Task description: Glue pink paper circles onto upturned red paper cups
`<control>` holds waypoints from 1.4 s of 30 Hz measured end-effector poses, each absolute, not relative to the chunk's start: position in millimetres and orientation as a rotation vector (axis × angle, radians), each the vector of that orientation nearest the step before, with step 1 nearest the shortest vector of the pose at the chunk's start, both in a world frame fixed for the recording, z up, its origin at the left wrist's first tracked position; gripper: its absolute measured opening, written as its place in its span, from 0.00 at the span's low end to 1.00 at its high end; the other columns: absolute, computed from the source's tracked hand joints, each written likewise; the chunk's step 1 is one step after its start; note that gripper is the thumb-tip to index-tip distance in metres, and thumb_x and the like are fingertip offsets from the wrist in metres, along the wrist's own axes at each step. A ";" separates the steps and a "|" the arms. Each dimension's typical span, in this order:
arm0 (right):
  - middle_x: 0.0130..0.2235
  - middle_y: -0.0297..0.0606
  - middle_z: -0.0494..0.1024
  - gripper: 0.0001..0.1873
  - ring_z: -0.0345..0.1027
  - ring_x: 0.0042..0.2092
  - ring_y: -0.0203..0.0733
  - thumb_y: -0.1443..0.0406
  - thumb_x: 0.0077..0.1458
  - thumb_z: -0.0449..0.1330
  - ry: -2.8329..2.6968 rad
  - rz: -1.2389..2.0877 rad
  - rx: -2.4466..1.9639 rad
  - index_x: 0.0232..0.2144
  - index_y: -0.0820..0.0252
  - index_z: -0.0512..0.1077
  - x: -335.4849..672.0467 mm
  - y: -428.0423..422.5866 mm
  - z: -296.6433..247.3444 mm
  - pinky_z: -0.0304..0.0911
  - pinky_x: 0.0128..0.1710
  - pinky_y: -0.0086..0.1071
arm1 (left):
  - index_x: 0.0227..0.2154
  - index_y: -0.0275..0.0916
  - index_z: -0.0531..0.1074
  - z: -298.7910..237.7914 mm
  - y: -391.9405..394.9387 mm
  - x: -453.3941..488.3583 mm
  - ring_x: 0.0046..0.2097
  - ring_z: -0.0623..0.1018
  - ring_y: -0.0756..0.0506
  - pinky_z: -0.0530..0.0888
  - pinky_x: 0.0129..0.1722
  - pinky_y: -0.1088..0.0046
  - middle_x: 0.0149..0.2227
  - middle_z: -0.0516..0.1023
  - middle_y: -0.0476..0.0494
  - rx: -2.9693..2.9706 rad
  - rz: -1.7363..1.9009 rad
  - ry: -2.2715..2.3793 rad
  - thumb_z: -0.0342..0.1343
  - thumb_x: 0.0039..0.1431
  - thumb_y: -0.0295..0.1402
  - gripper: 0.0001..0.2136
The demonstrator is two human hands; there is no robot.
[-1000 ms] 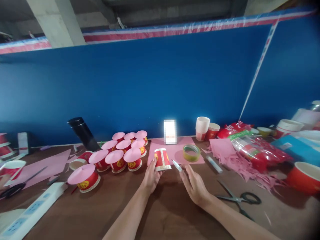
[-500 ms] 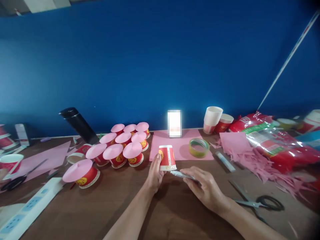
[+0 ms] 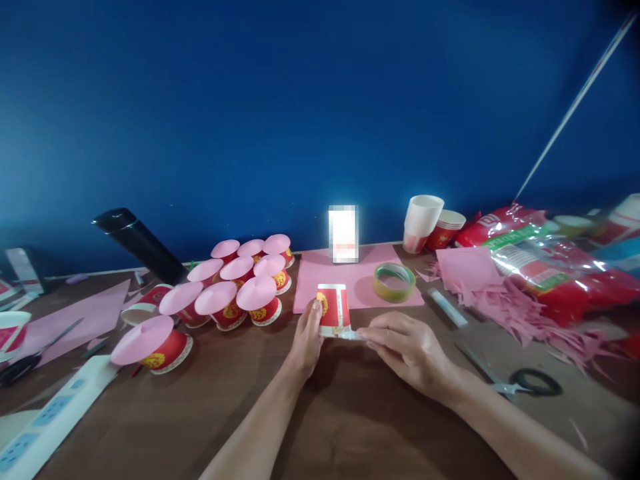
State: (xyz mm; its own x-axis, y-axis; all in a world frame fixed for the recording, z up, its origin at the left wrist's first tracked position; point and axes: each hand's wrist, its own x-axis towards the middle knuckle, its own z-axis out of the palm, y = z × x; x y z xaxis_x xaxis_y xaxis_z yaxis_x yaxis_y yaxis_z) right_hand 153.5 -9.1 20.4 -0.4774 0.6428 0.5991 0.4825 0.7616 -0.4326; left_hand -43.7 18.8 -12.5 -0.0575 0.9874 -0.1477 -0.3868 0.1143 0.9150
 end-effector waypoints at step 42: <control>0.35 0.37 0.72 0.15 0.67 0.37 0.37 0.70 0.53 0.54 -2.210 -0.021 -0.911 0.44 0.55 0.69 154.6 -10.0 23.7 0.64 0.37 0.31 | 0.36 0.37 0.69 -8.5 14.5 -40.2 0.34 0.73 0.47 0.69 0.35 0.73 0.34 0.73 0.43 0.991 1.380 1.125 0.51 0.52 0.44 0.16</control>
